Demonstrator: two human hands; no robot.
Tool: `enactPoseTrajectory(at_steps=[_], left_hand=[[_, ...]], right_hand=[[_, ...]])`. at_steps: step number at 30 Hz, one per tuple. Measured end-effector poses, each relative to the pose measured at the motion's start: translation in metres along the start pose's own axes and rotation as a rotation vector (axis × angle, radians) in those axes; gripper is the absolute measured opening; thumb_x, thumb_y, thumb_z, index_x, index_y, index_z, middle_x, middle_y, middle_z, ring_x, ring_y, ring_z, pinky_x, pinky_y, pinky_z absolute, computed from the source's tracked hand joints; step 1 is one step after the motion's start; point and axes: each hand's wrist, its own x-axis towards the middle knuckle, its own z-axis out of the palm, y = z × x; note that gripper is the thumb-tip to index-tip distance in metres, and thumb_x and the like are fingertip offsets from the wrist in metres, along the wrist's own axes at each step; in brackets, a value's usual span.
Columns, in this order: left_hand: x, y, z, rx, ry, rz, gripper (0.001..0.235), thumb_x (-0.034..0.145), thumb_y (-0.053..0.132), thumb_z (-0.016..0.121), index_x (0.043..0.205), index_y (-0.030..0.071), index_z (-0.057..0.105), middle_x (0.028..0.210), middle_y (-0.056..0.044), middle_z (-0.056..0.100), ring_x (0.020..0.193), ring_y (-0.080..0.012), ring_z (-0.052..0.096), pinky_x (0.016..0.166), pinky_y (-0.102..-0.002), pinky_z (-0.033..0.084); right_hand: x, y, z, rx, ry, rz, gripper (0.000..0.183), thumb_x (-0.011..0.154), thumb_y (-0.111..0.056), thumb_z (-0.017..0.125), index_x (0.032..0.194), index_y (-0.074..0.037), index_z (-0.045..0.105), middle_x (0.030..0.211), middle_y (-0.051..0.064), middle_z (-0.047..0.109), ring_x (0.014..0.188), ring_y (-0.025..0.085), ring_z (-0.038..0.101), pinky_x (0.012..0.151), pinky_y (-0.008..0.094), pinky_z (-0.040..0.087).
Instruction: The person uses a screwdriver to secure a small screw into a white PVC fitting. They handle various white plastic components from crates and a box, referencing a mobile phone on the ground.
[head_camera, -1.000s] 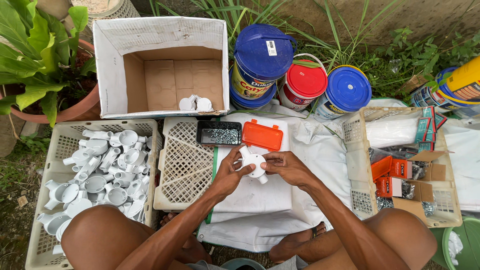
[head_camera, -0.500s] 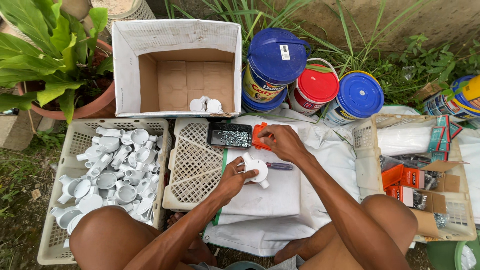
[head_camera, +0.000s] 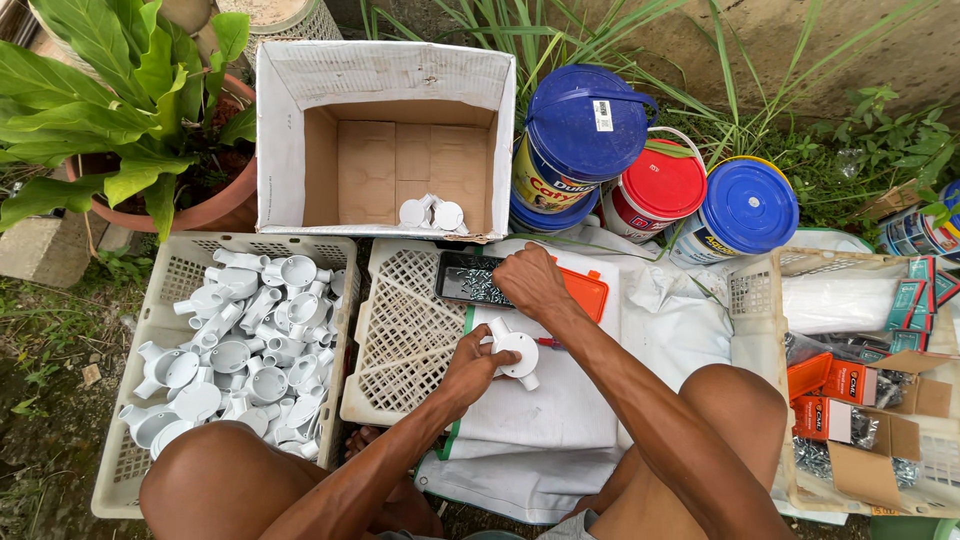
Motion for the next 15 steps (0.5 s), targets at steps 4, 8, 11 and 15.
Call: enactPoseTrajectory(at_steps=[4,8,11,15], left_hand=[[-0.0049,0.008,0.0031,-0.017,0.0,-0.011,0.041,0.078,-0.001,0.069,0.115,-0.004,0.053,0.092,-0.017,0.069,0.082,-0.0225,0.069,0.071,-0.032,0.063],[-0.0023,0.005,0.0008,0.005,0.0,-0.01,0.041,0.077,0.0,0.07,0.115,-0.003,0.053,0.092,-0.017,0.069,0.083,-0.023,0.068,0.072,-0.033,0.062],[-0.0012,0.0056,-0.0007,0.029,-0.006,-0.009,0.042,0.078,0.001,0.07,0.116,-0.003,0.053,0.094,-0.018,0.068,0.085,-0.0227,0.067,0.075,-0.032,0.062],[-0.0024,0.0062,0.0012,0.037,-0.015,-0.008,0.046,0.078,0.002,0.072,0.119,-0.004,0.052,0.098,-0.017,0.067,0.089,-0.022,0.066,0.078,-0.032,0.06]], right_hand=[[0.0056,-0.0037,0.0102,0.006,-0.053,0.005,0.024,0.072,-0.01,0.063,0.053,-0.02,0.054,0.053,0.003,0.061,0.051,0.022,0.06,0.06,0.036,0.042],[0.0074,-0.0057,0.0107,-0.016,-0.054,0.0,0.025,0.07,-0.008,0.061,0.051,-0.021,0.052,0.052,0.004,0.061,0.049,0.023,0.061,0.058,0.035,0.041],[0.007,-0.0063,0.0093,0.0,-0.057,0.007,0.025,0.069,-0.008,0.064,0.051,-0.019,0.052,0.052,0.005,0.061,0.05,0.025,0.062,0.057,0.035,0.042],[0.0072,-0.0101,0.0065,0.053,-0.087,0.055,0.023,0.07,-0.009,0.066,0.052,-0.018,0.055,0.053,0.008,0.062,0.052,0.027,0.064,0.053,0.037,0.043]])
